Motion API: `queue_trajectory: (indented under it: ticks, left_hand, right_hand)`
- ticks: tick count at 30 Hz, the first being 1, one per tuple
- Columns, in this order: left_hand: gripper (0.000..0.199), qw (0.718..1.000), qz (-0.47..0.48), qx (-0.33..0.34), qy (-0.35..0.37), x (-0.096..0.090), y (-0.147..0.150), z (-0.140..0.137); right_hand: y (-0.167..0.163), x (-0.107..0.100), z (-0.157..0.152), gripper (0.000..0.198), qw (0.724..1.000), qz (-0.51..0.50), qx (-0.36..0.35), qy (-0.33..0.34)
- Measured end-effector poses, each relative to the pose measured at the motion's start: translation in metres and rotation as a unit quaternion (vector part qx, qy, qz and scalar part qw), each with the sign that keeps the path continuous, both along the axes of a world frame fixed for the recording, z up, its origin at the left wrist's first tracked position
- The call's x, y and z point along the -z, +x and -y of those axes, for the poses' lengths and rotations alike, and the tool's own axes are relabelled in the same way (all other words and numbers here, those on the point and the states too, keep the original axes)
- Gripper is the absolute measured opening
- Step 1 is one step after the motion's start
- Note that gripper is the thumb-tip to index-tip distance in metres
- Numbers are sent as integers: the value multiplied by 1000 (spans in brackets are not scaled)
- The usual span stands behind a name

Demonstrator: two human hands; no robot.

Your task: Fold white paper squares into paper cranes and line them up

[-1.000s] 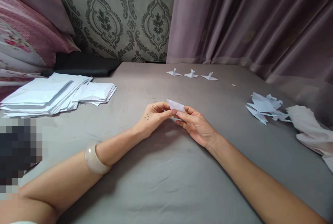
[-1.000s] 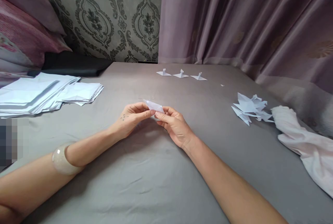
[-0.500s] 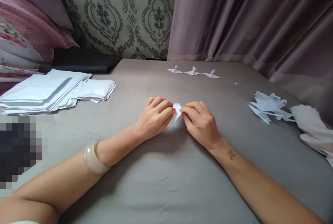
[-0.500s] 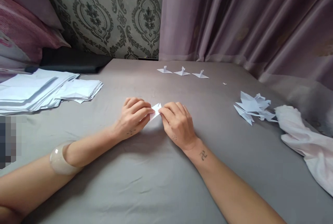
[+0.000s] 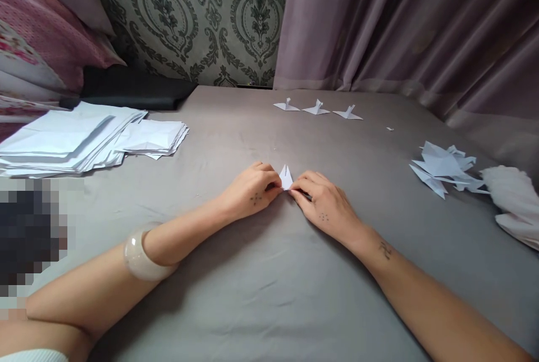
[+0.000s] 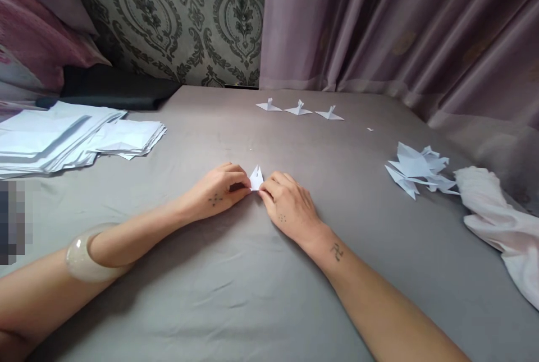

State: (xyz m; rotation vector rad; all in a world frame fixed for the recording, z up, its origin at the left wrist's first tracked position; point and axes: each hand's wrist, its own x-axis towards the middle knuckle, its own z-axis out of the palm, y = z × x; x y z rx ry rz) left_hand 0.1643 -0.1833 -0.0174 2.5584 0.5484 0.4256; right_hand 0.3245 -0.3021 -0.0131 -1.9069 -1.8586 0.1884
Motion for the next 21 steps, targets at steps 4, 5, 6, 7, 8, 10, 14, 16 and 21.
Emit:
queue_trajectory:
  ticks: [4, 5, 6, 7, 8, 10, 14, 16, 21]
  left_hand:
    - [19, 998, 4, -18, -65, -2, 0, -4]
    - [19, 997, 2, -26, -76, -3, 1, -4]
    - [19, 996, -1, -35, -86, -4, 2, -4]
    - [19, 994, -3, -44, -95, -5, 2, -4]
    - [19, 993, -6, -52, -103, -6, 3, -4]
    - [20, 991, -8, -62, -115, -7, 4, -4]
    - [22, 989, -6, -78, -127, -5, 6, -6]
    - [23, 988, -7, -84, -133, -4, 6, -7]
    - [25, 984, -12, -88, -154, -3, 7, -11]
  right_hand:
    - [1, 3, -6, 15, 994, -100, 39, -23]
    - [1, 3, -7, 16, 992, -118, 47, -27]
    - [1, 4, -9, 16, 989, -132, 54, -30]
    - [2, 4, -10, 17, 987, -142, 61, -35]
    - [2, 4, -11, 17, 986, -150, 67, -39]
    - [2, 4, -14, 19, 983, -160, 77, -45]
    - [3, 5, -19, 23, 979, -174, 93, -42]
    - [4, 5, -21, 24, 978, -176, 100, -41]
    - [5, 5, -25, 22, 977, -174, 113, -49]
